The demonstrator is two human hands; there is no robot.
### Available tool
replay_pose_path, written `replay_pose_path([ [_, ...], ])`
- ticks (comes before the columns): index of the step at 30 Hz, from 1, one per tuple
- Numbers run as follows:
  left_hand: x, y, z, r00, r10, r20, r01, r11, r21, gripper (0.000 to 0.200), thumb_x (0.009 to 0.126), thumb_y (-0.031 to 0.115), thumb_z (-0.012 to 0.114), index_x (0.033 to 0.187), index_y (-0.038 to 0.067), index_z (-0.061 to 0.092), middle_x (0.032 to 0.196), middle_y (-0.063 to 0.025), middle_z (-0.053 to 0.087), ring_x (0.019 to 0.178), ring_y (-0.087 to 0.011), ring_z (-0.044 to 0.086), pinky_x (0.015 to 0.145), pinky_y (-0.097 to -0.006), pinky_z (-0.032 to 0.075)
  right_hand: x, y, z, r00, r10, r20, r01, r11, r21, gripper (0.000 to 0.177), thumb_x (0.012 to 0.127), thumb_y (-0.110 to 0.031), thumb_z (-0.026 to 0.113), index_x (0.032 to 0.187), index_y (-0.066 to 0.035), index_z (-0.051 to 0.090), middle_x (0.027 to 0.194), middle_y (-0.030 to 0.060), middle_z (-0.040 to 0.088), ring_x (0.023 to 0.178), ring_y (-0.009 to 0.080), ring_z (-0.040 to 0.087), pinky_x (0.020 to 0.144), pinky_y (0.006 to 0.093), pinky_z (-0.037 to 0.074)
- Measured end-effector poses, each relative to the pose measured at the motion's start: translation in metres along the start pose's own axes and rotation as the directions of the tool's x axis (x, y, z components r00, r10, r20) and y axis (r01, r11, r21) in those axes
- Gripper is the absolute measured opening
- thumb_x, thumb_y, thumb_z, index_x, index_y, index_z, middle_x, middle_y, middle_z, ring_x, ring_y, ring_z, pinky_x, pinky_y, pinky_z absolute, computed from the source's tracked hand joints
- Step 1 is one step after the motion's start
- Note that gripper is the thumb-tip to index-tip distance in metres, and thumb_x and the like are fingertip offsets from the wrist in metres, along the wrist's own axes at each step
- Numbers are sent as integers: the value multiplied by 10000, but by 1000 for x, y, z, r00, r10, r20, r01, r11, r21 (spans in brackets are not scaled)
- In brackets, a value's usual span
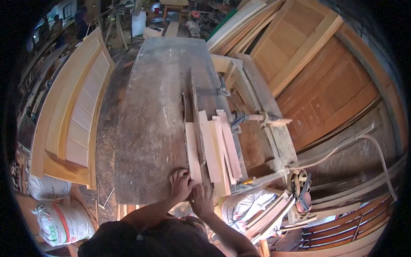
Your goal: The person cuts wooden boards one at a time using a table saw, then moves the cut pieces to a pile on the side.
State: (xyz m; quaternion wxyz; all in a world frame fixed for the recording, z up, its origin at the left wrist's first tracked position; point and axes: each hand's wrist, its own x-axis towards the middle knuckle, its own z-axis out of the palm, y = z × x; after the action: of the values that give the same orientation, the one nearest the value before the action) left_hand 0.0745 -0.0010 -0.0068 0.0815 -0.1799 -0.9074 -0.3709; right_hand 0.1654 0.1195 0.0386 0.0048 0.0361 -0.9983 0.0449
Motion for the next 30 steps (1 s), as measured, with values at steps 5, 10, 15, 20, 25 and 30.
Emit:
replay_pose_path([
  [5, 2, -4, -3, 999, 15, 34, -15, 1000, 2, 495, 852, 236, 740, 1296, 32, 660, 1344, -117, 565, 1297, -342, 465, 1049, -532, 332, 8, 5, 15, 985, 6, -172, 0, 999, 37, 484, 920, -259, 686, 1370, -118, 580, 1389, 199, 565, 1221, 438, 553, 1012, 578, 447],
  [10, 5, -6, -2, 1000, 20, 8, -20, 1000, 4, 532, 846, 247, 764, 1320, 32, 653, 1327, -112, 590, 1276, -333, 492, 1038, -517, 357, 10, 5, 15, 990, 135, -40, -123, 965, 230, 609, 848, -263, 754, 1379, -59, 538, 1333, 272, 567, 1172, 502, 571, 996, 568, 479],
  [15, 2, -16, -3, 939, -296, 172, 343, 800, -493, 451, 945, 254, 753, 1327, 34, 658, 1174, -150, 728, 977, -269, 728, 794, -400, 570, -26, -8, -24, 974, 198, 111, -226, 898, 378, 707, 754, -190, 788, 1342, 78, 502, 1165, 298, 637, 1115, 498, 604, 963, 550, 506],
  [20, 17, -25, -20, 724, -376, 578, 689, 369, -623, 385, 1011, 293, 716, 1290, 29, 679, 1086, -76, 767, 853, -148, 749, 671, -304, 573, -69, -21, -22, 835, 472, 284, -533, 559, 635, 777, 735, -222, 888, 1345, 70, 507, 1022, 188, 688, 968, 327, 684, 859, 429, 550],
  [25, 17, -37, -14, 939, -170, 299, 322, 737, -594, 338, 1028, 272, 655, 1288, 59, 686, 1070, -103, 757, 950, -282, 740, 805, -389, 574, -90, -8, -11, 798, 590, 120, -356, 302, 885, 662, 827, -102, 858, 1372, 33, 508, 1046, 114, 648, 947, 149, 629, 821, 323, 535],
  [30, 24, -13, -35, 864, 450, 224, -462, 887, -1, 435, 966, 297, 673, 1327, 54, 666, 1351, -175, 641, 1306, -408, 559, 1111, -543, 415, -47, 49, -50, 764, 623, -167, -429, 684, 590, 636, 858, -229, 825, 1361, 56, 560, 1182, 256, 674, 1082, 378, 677, 959, 455, 534],
])
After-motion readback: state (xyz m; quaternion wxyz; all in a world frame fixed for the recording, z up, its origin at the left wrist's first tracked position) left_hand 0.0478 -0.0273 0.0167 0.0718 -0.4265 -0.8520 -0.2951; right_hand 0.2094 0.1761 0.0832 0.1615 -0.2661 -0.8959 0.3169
